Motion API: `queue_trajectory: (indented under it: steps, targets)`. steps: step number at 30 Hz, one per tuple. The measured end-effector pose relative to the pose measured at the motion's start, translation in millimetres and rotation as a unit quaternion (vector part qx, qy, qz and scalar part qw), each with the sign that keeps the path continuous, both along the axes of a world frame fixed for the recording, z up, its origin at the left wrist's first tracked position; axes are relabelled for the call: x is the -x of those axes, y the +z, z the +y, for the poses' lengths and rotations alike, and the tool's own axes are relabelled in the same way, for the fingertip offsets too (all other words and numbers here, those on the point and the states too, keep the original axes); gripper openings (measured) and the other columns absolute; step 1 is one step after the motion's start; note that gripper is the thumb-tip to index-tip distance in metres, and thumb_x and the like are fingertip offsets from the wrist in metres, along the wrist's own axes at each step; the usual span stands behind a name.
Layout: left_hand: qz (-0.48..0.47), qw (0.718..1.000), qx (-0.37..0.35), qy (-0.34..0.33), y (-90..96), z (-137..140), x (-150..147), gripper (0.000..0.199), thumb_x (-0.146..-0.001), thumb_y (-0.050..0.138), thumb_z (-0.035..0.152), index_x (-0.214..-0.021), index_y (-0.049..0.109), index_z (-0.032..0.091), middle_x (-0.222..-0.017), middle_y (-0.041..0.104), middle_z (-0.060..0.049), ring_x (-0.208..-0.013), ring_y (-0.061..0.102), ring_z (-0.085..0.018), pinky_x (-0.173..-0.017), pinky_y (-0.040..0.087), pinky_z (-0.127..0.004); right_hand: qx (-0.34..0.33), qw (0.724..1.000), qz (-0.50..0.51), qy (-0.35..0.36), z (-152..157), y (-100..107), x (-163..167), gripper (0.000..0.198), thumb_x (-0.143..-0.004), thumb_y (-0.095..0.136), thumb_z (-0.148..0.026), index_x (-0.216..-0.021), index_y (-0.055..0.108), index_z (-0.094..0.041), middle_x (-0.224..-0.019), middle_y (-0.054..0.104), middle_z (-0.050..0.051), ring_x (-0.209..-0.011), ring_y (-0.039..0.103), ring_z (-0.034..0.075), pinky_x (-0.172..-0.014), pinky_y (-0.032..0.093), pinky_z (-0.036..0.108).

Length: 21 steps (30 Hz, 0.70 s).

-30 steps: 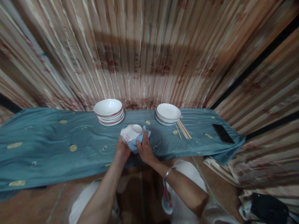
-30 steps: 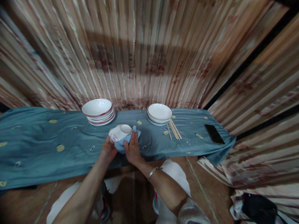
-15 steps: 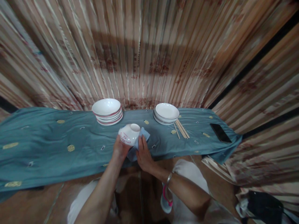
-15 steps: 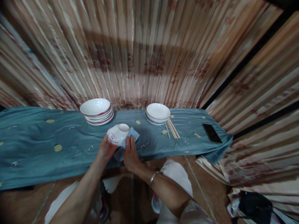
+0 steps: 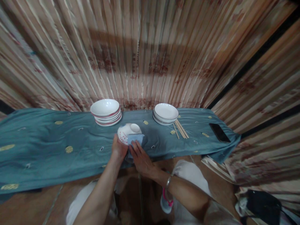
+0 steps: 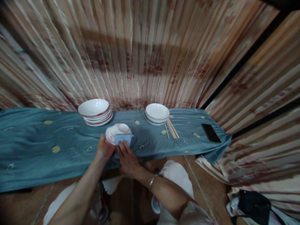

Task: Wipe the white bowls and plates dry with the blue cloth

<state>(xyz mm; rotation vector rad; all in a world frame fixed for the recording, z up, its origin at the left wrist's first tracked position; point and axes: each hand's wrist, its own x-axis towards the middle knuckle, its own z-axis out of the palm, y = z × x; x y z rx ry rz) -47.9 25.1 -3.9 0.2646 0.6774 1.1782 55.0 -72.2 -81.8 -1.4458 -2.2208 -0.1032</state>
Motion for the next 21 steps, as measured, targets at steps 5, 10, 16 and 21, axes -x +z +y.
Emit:
queue_trajectory:
  steps: [5,10,16,21]
  targets:
    - [0.021,1.000,0.011,0.004,6.1,-3,-3,0.059,-0.101,0.023,0.045,-0.127,0.063,0.010,-0.111,0.075,-0.013,-0.121,0.063,-0.027,-0.110,0.044,-0.045,-0.012,0.998,-0.048,0.031,6,7,1,0.063,-0.087,0.046,-0.002,-0.149,0.036,-0.001,-0.157,0.036,0.020,-0.152,0.021,0.029,-0.122,0.036,0.046]
    - [0.021,0.999,0.034,-0.010,4.1,-4,-3,0.058,-0.100,0.028,0.049,-0.120,0.065,0.008,-0.103,0.077,-0.014,-0.110,0.070,-0.027,-0.103,0.050,-0.042,-0.047,0.996,-0.052,0.048,15,19,0,0.053,-0.092,0.043,-0.005,-0.145,0.041,0.001,-0.151,0.046,0.021,-0.149,0.028,0.027,-0.120,0.038,0.043]
    - [0.070,0.997,0.041,-0.021,7.5,-11,-2,0.055,-0.099,0.034,0.049,-0.106,0.068,0.007,-0.088,0.077,-0.013,-0.102,0.073,-0.026,-0.098,0.055,-0.039,-0.066,0.995,-0.060,0.050,25,39,0,0.045,-0.096,0.043,-0.011,-0.141,0.049,-0.007,-0.148,0.052,0.016,-0.146,0.035,0.026,-0.115,0.041,0.043]
    - [0.069,0.997,-0.005,-0.017,3.4,-14,-2,0.048,-0.094,0.046,0.054,-0.095,0.069,0.012,-0.089,0.077,-0.011,-0.107,0.071,-0.024,-0.100,0.054,-0.035,-0.087,0.994,-0.057,0.028,27,49,-2,0.047,-0.097,0.042,-0.013,-0.144,0.046,-0.011,-0.151,0.049,0.013,-0.147,0.033,0.024,-0.116,0.036,0.042]
